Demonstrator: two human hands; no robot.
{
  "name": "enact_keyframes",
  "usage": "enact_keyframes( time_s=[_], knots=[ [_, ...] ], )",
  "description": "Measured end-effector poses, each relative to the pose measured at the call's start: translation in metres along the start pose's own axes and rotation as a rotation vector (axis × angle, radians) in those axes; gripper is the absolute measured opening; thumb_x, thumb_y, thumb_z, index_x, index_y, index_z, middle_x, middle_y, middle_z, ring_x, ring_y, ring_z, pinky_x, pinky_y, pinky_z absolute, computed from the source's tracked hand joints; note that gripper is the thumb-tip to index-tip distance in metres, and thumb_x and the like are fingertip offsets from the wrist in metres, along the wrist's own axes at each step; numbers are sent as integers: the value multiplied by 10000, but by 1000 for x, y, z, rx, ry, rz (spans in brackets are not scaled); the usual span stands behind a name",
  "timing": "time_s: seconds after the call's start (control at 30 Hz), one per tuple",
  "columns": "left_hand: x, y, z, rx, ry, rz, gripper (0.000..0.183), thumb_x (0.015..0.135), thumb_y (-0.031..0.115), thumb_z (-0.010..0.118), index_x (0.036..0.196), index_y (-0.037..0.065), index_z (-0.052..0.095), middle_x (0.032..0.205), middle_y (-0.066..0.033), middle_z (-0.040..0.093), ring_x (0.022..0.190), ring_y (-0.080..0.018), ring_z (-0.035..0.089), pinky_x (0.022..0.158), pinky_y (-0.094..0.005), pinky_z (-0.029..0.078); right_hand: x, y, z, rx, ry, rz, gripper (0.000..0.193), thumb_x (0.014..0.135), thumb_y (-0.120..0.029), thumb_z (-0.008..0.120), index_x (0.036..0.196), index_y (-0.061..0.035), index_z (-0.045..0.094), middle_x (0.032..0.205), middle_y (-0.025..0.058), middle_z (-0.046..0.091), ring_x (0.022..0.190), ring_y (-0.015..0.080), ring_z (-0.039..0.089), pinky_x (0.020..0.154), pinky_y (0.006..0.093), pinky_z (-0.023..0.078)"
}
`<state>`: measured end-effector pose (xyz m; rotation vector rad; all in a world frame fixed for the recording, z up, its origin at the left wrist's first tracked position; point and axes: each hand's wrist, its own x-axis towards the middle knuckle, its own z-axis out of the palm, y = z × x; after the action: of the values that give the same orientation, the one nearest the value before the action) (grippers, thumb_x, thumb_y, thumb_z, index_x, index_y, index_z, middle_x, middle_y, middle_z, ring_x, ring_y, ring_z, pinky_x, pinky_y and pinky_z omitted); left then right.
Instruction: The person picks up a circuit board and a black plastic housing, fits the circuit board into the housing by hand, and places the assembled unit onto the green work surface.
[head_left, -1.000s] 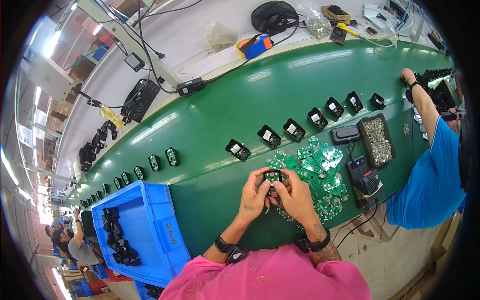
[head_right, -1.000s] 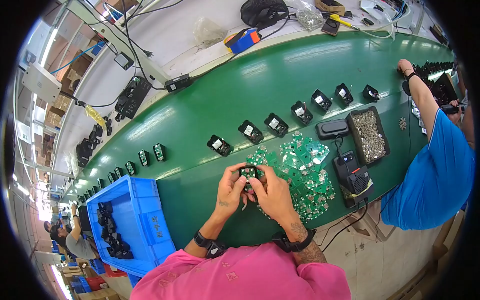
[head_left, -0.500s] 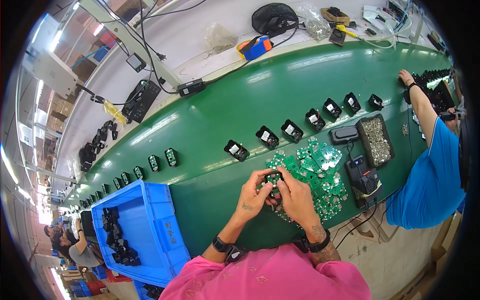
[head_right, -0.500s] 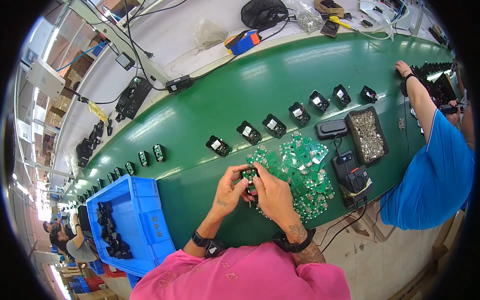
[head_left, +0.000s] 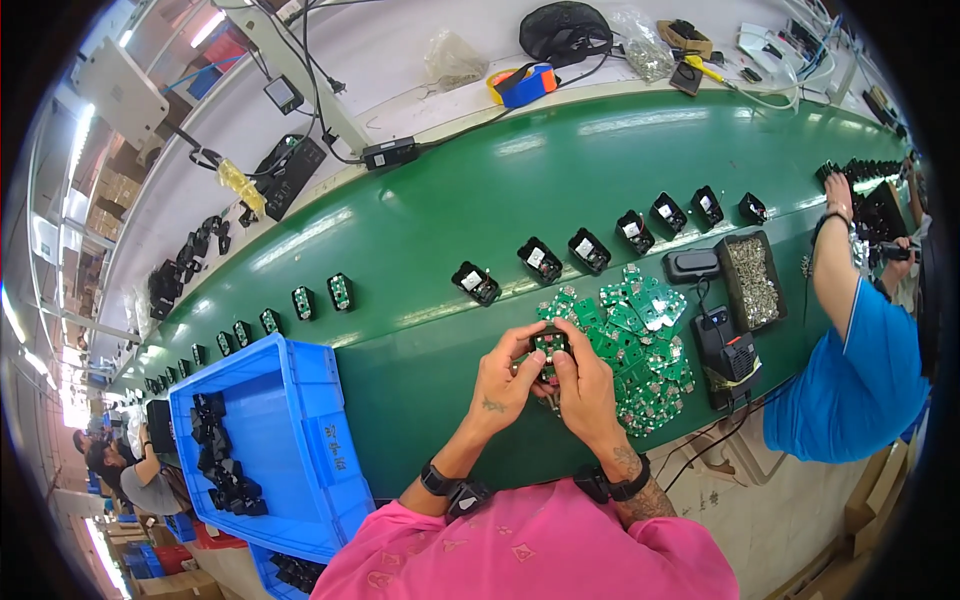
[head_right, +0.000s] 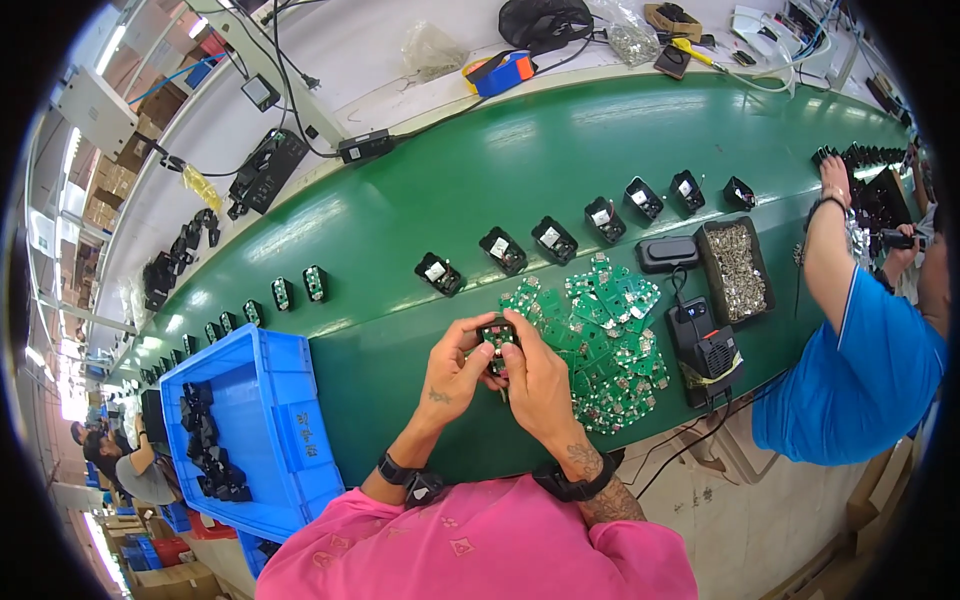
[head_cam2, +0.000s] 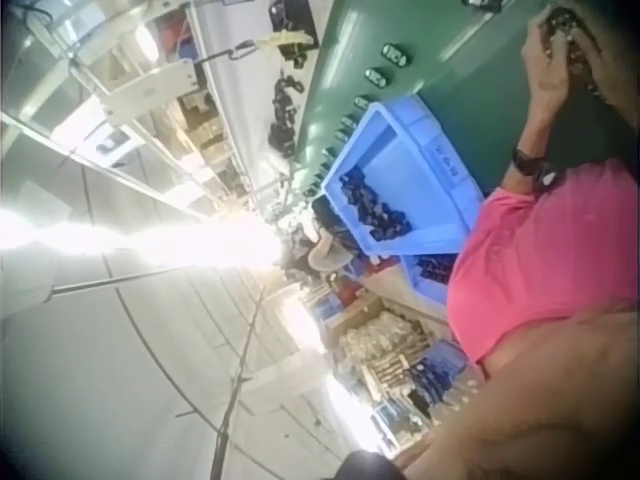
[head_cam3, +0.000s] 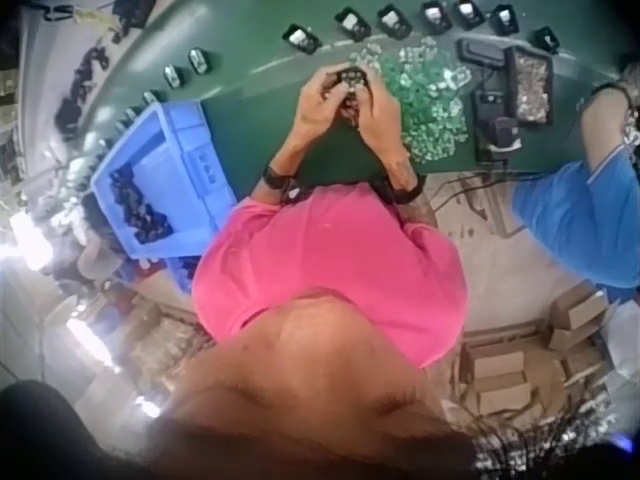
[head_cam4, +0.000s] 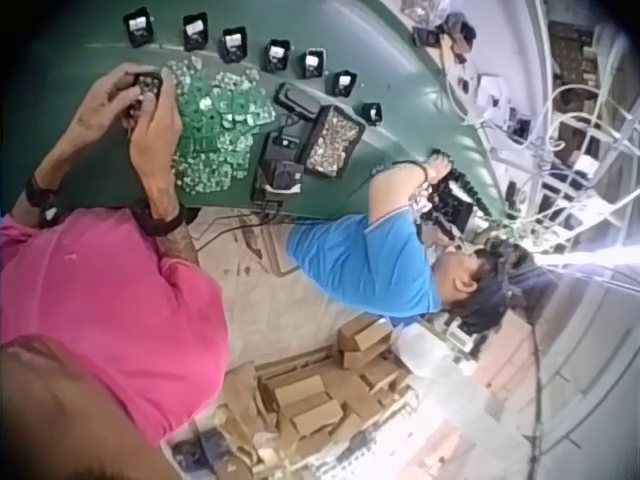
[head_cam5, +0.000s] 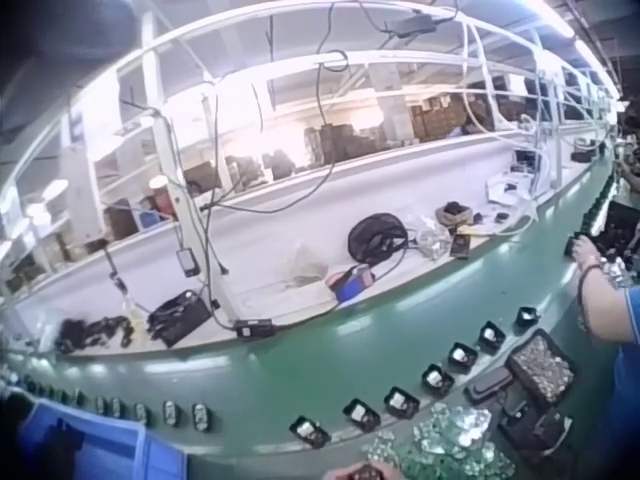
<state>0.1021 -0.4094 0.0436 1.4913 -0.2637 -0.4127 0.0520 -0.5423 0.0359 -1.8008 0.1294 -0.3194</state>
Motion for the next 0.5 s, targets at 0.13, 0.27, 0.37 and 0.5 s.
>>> enact_keyframes(
  time_s=[0.13, 0.27, 0.37, 0.5],
  knots=[
    [-5, 5, -1, 95, 5, 14, 369, 968, 57, 505, 1333, 3, 508, 1031, -124, 675, 689, -113, 663, 566, -253, 557, -2, -2, 5, -40, 23, -43, 350, 995, -143, 471, 1318, -15, 509, 936, 153, 669, 744, 238, 667, 671, 342, 523],
    [-8, 11, -2, 186, 19, 80, 378, 969, 46, 478, 1340, -21, 511, 883, -83, 665, 684, -95, 637, 603, -254, 546, -4, -7, 7, -23, 38, -85, 343, 993, -134, 483, 1313, -12, 503, 1013, 183, 655, 820, 281, 669, 720, 366, 529],
    [-11, 4, -4, 396, 63, 338, 387, 945, 25, 506, 1329, -21, 521, 972, -129, 687, 747, -151, 684, 640, -275, 560, -7, -7, 14, -14, 86, -169, 329, 977, -97, 516, 1295, -17, 501, 1057, 206, 638, 863, 323, 660, 741, 387, 530],
    [-13, 8, -11, 499, 123, 626, 402, 920, 10, 534, 1320, -17, 532, 1078, -191, 679, 852, -237, 714, 688, -310, 571, -6, -5, 22, -29, 177, -483, 311, 954, -51, 546, 1261, -34, 499, 968, 175, 619, 763, 321, 610, 686, 377, 516]
  ],
)
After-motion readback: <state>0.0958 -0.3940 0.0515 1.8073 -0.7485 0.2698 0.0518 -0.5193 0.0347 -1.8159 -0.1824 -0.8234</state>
